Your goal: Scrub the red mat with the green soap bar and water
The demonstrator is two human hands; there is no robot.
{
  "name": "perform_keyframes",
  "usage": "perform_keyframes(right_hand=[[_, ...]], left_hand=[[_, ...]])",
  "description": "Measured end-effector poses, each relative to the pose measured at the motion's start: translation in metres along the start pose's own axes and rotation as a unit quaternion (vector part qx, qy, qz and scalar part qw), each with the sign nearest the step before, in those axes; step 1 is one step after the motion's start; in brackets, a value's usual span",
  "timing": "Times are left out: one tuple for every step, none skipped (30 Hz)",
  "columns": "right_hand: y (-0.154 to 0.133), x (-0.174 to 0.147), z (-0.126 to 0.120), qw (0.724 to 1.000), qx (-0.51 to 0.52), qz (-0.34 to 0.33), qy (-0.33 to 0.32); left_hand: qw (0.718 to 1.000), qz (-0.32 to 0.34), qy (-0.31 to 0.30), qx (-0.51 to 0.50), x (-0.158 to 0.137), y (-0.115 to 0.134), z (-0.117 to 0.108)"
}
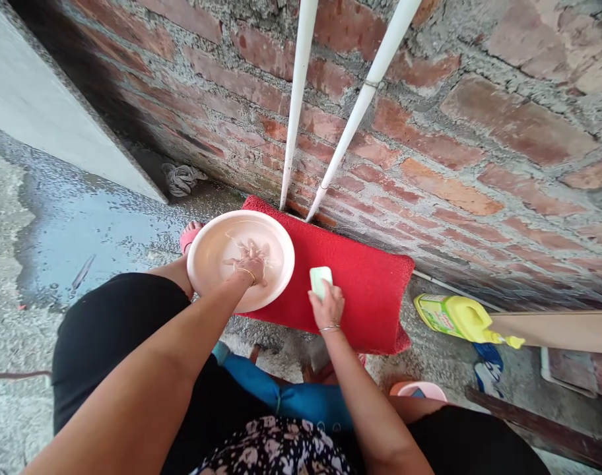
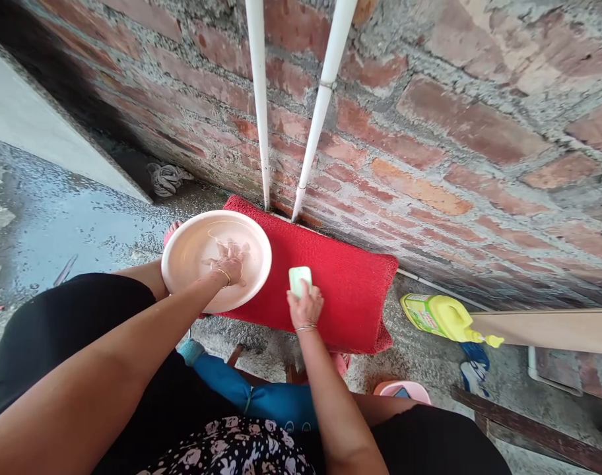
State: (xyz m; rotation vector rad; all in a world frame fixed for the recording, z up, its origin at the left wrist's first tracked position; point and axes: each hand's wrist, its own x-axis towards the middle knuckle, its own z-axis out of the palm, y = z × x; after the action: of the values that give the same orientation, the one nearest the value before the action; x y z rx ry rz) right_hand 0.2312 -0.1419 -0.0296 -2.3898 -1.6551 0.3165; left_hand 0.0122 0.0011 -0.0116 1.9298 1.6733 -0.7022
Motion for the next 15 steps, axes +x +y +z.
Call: perform_keyframes(right_hand=[[-0.020, -0.002, 0.007, 0.999, -0.004, -0.033, -0.018], [-0.036, -0.003, 0.013, 0.998, -0.008, -0.058, -0.032], [-0.048, -0.003, 0.016, 0.996, -0.013, -0.073, -0.043], [-0.055, -0.003, 0.019, 0.995, -0.017, -0.081, -0.051], [-0.057, -0.002, 0.019, 0.995, -0.022, -0.084, -0.056], [-0.055, 0.000, 0.018, 0.994, -0.027, -0.083, -0.059], [-0.049, 0.002, 0.016, 0.994, -0.034, -0.080, -0.060], [-0.038, 0.004, 0.013, 0.995, -0.041, -0.073, -0.059], [-0.025, 0.006, 0.008, 0.995, -0.050, -0.060, -0.055], [-0.008, 0.007, 0.003, 0.996, -0.058, -0.040, -0.049], [0.011, 0.008, -0.004, 0.997, -0.066, -0.011, -0.041], [0.032, 0.006, -0.011, 0.997, -0.072, 0.024, -0.031], [0.054, 0.004, -0.018, 0.995, -0.077, 0.064, -0.019], [0.077, 0.000, -0.027, 0.991, -0.080, 0.108, -0.009], [0.100, -0.005, -0.035, 0.984, -0.078, 0.158, 0.000]], left_hand=[[1.000, 0.002, 0.002, -0.002, 0.000, 0.000, 0.000], [1.000, 0.003, 0.004, -0.003, -0.001, 0.000, 0.000], [1.000, 0.002, 0.004, -0.001, -0.001, 0.000, 0.000], [1.000, 0.000, 0.004, 0.001, -0.001, 0.001, 0.000], [1.000, -0.002, 0.005, 0.003, 0.000, 0.001, 0.001], [1.000, -0.004, 0.008, 0.004, 0.000, 0.001, 0.001], [1.000, -0.004, 0.009, 0.004, 0.001, 0.001, 0.002], [1.000, -0.004, 0.011, 0.004, 0.002, 0.001, 0.003], [1.000, -0.004, 0.011, 0.005, 0.002, 0.001, 0.003], [1.000, -0.003, 0.011, 0.006, 0.003, 0.001, 0.004], [1.000, -0.003, 0.011, 0.007, 0.003, 0.000, 0.003], [1.000, -0.003, 0.009, 0.008, 0.003, 0.000, 0.003], [1.000, -0.002, 0.005, 0.005, 0.002, 0.000, 0.002], [1.000, 0.002, 0.002, -0.002, 0.001, 0.000, 0.001], [1.000, 0.008, 0.001, -0.022, 0.000, 0.000, 0.000]])
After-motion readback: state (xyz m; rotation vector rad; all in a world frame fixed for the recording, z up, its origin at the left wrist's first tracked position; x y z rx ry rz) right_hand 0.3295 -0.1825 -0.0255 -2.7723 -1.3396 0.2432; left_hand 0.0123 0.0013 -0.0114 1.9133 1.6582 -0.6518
